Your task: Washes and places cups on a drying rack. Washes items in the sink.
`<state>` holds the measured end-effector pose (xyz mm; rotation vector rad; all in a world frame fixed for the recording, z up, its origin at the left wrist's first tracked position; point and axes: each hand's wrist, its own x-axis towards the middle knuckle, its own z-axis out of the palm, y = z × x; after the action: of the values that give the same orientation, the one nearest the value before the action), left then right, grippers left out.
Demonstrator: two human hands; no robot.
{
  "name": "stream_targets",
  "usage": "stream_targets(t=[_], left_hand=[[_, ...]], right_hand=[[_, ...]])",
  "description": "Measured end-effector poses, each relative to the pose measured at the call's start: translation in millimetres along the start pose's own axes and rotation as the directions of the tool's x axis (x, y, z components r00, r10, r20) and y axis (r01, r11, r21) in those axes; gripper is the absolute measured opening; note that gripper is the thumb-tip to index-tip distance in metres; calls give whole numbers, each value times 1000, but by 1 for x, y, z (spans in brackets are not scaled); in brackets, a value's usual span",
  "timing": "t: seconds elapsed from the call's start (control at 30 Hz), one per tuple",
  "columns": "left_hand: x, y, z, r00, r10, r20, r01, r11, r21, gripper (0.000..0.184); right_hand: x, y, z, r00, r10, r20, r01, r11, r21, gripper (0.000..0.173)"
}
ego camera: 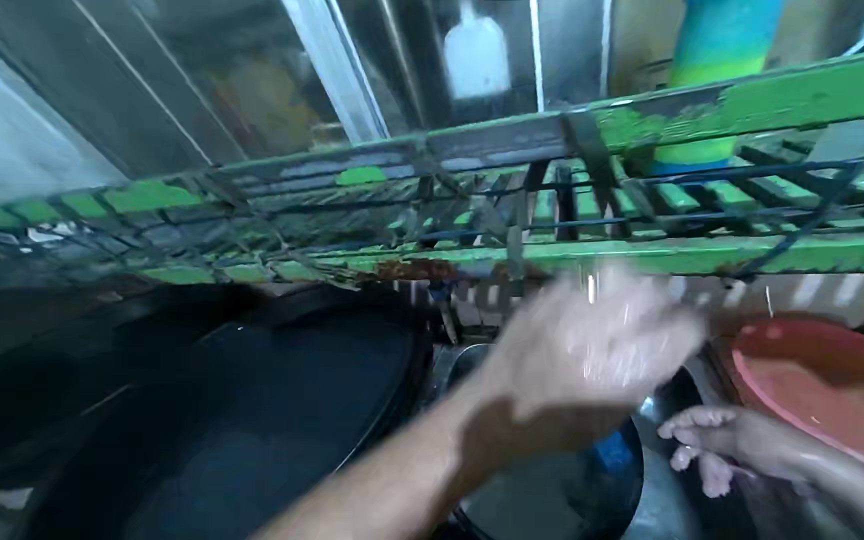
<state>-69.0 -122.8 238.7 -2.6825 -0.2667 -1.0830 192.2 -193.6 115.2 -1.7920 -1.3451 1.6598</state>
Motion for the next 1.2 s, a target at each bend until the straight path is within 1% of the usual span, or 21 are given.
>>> stream_targets(t=[0.03,0.07,0.1,0.13,0.17,0.23,0.3,0.4,0.47,0.5,0.6,0.7,0.77,0.8,0.9,0.97,1.0,1.03,1.13,1.17,1.2], left_hand=[[-43,2,31,975,-91,204,109,991,-83,20],[-81,-2,65,854,-204,479,293,949,-119,25],[-114,-9,101,677,-276,682,471,875,-114,33],[-145,-15,137,536,-320,781,606,790,-92,36],[-171,-17,168,449,-369,814,717,693,-81,38],[-196,-10,219,392,-458,798,848,516,-120,41],[-182,0,250,295,-500,815,930,345,-125,54],[-160,14,286,165,-494,854,971,233,-53,78],[-160,21,317,102,-552,828,988,155,-18,91],[-158,22,325,78,-562,824,991,132,-3,93],[-145,17,317,10,-529,849,997,71,32,83],[-145,-4,322,-111,-525,844,993,-96,71,62],[-147,-21,331,-121,-494,861,989,-131,64,61],[-143,-30,328,-83,-480,873,992,-119,29,57],[-121,-50,303,94,-464,881,996,40,-85,47],[-107,-58,285,165,-491,856,986,101,-132,49],[-102,-62,275,191,-510,839,981,88,-170,49],[-101,-65,264,219,-531,818,970,30,-241,46],[-106,-72,234,212,-616,759,849,-268,-455,37],[-112,-73,232,205,-650,731,784,-338,-520,35],[-114,-72,232,189,-686,703,747,-364,-556,35]], right_hand=[[21,-4,5,998,28,-52,-27,999,17,31],[45,-7,10,993,54,-104,-48,997,65,34],[70,-10,17,984,85,-156,-62,987,150,38],[95,-14,25,975,112,-193,-64,969,239,41],[120,-19,34,965,130,-226,-51,944,327,40],[167,-31,49,945,142,-294,26,865,502,32],[199,-48,57,926,158,-342,110,755,647,27],[214,-76,58,914,154,-374,225,575,787,10],[203,-86,52,941,66,-333,250,525,813,30],[193,-88,49,945,35,-325,253,552,794,37],[172,-74,41,956,-34,-290,199,801,565,46],[172,-28,25,972,-55,-228,113,961,252,34],[171,6,18,965,6,-261,35,988,152,37],[170,21,16,962,39,-271,6,986,164,41],[168,59,22,963,60,-262,7,969,246,51],[167,67,30,976,12,-218,55,953,300,63],[167,67,35,983,-3,-181,71,925,374,70],[166,66,40,991,-33,-132,94,868,488,75],[169,61,52,977,-213,33,93,554,827,99],[172,53,56,968,-245,47,83,493,866,101],[173,42,60,974,-228,12,109,508,854,95]])
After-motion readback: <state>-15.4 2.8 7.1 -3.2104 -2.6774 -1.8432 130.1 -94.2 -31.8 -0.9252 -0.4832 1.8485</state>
